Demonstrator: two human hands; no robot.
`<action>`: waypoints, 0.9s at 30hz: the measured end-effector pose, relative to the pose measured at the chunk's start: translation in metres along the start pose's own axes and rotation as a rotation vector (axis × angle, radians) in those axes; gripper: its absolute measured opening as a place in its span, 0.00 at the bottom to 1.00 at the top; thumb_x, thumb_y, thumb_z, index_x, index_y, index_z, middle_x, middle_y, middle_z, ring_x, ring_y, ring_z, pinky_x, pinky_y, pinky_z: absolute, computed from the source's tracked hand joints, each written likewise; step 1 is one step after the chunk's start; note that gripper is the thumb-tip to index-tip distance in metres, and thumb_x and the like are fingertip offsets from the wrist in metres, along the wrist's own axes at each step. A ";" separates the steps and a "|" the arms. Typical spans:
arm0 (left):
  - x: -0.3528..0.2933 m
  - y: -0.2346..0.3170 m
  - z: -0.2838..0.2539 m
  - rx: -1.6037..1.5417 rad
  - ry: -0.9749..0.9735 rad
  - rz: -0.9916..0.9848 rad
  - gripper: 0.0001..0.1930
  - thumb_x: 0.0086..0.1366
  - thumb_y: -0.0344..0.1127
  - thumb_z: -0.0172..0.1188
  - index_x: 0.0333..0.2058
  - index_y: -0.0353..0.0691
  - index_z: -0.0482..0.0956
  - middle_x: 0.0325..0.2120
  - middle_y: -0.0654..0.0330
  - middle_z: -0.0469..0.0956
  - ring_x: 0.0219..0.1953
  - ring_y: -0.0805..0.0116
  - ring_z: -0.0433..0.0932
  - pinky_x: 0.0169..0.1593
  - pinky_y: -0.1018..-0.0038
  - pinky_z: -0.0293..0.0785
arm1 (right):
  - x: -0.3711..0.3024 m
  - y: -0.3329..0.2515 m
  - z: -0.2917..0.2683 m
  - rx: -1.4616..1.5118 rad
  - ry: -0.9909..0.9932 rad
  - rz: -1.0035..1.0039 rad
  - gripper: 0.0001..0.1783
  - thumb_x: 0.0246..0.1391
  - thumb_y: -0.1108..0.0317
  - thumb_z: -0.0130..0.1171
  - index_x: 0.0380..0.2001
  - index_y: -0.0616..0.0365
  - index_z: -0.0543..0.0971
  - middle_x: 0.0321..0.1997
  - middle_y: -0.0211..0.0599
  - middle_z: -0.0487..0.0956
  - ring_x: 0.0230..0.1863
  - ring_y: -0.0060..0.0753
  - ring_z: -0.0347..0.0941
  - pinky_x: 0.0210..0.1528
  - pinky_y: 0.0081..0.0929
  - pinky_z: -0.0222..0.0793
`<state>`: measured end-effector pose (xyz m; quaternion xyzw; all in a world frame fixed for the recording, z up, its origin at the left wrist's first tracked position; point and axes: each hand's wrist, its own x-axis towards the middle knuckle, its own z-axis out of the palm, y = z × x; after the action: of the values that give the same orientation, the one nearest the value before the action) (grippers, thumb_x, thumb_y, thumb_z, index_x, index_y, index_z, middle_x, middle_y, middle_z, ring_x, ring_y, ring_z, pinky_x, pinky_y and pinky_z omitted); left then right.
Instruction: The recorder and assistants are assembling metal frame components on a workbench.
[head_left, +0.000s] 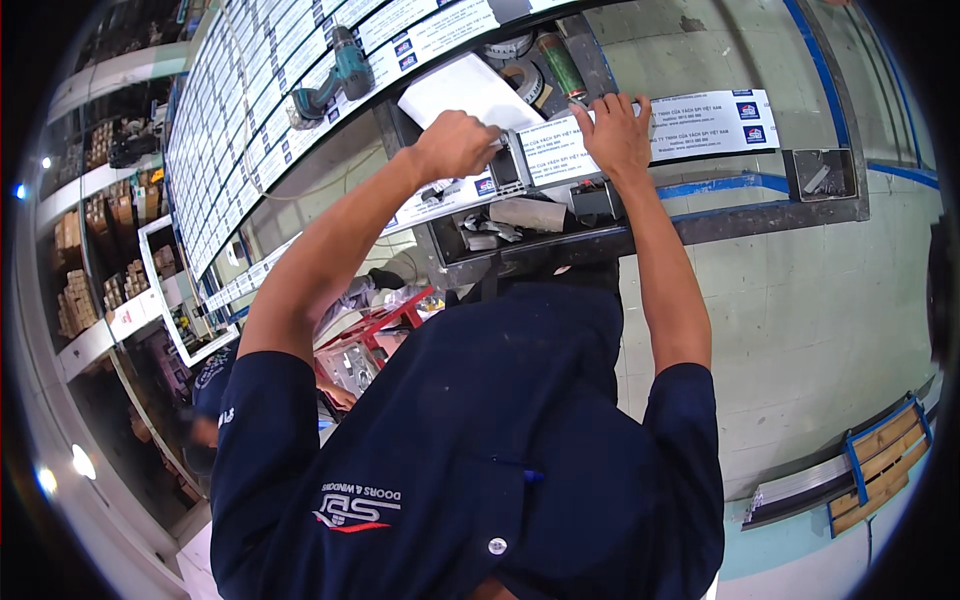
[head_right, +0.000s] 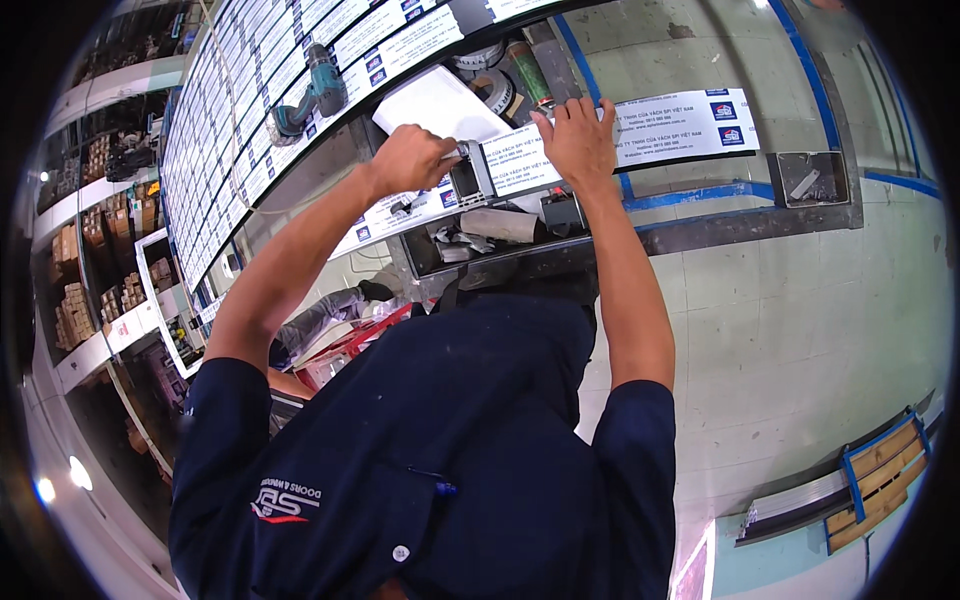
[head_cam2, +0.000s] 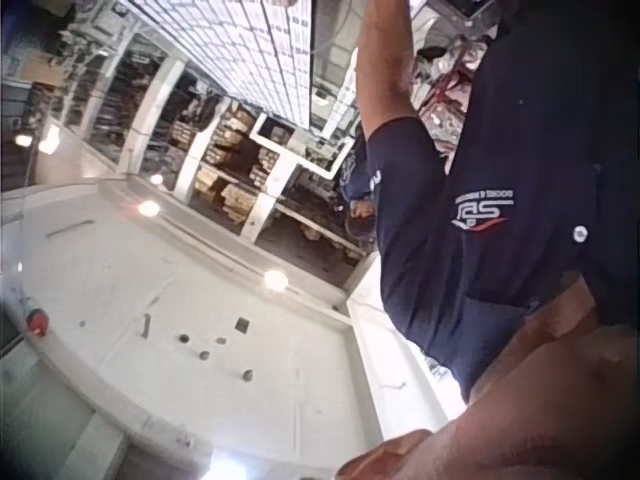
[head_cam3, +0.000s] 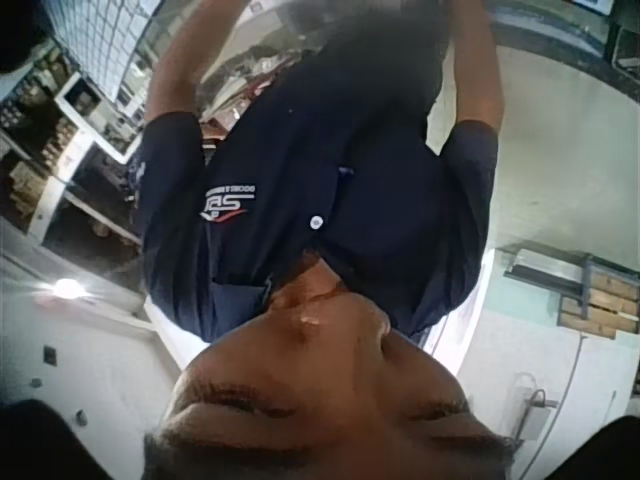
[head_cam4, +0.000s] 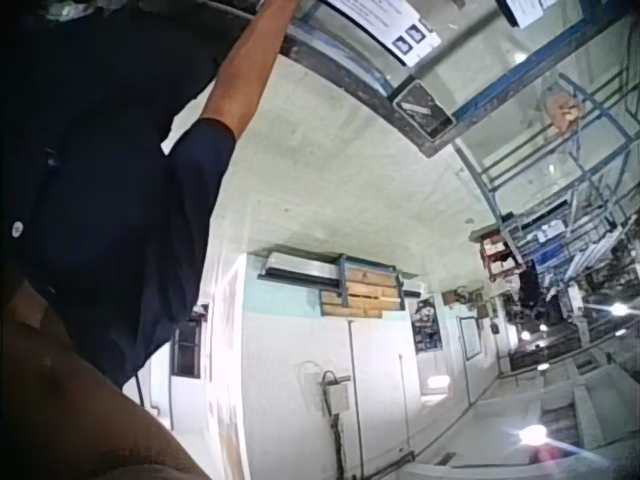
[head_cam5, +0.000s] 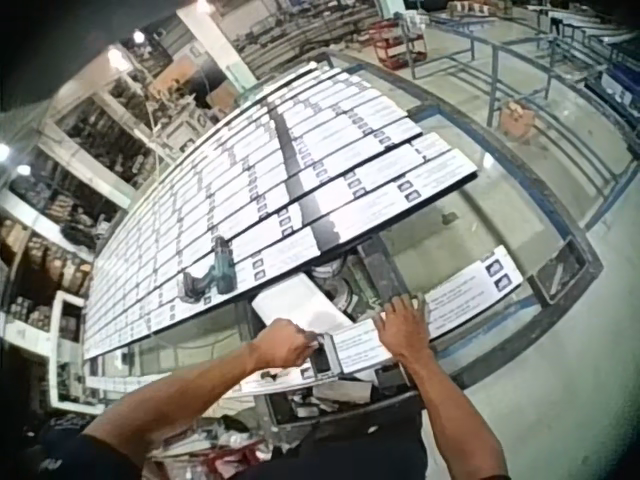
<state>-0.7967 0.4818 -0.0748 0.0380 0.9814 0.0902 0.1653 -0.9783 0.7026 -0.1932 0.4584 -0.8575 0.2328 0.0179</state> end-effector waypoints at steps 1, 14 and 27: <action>0.011 0.003 -0.005 0.024 -0.051 -0.023 0.12 0.68 0.40 0.66 0.33 0.36 0.85 0.23 0.46 0.84 0.30 0.40 0.85 0.38 0.50 0.81 | -0.004 0.002 0.003 -0.003 -0.016 0.002 0.27 0.74 0.45 0.57 0.40 0.59 0.89 0.42 0.39 0.85 0.53 0.41 0.77 0.71 0.55 0.55; 0.008 0.014 -0.011 0.065 -0.049 -0.114 0.09 0.57 0.35 0.64 0.32 0.36 0.87 0.26 0.41 0.86 0.33 0.39 0.87 0.41 0.50 0.83 | -0.001 0.001 0.003 0.001 0.032 -0.048 0.26 0.73 0.46 0.56 0.39 0.59 0.88 0.44 0.39 0.84 0.53 0.42 0.77 0.71 0.57 0.56; 0.049 0.066 0.001 0.047 0.213 -0.392 0.08 0.48 0.37 0.74 0.29 0.50 0.88 0.30 0.59 0.90 0.39 0.52 0.91 0.41 0.53 0.86 | -0.019 0.042 0.003 -0.192 -0.070 -0.050 0.26 0.74 0.43 0.54 0.49 0.57 0.84 0.51 0.48 0.84 0.59 0.56 0.77 0.67 0.66 0.60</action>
<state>-0.8398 0.5515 -0.0791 -0.1593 0.9837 0.0371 0.0744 -1.0004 0.7364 -0.2166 0.4838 -0.8642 0.1329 0.0378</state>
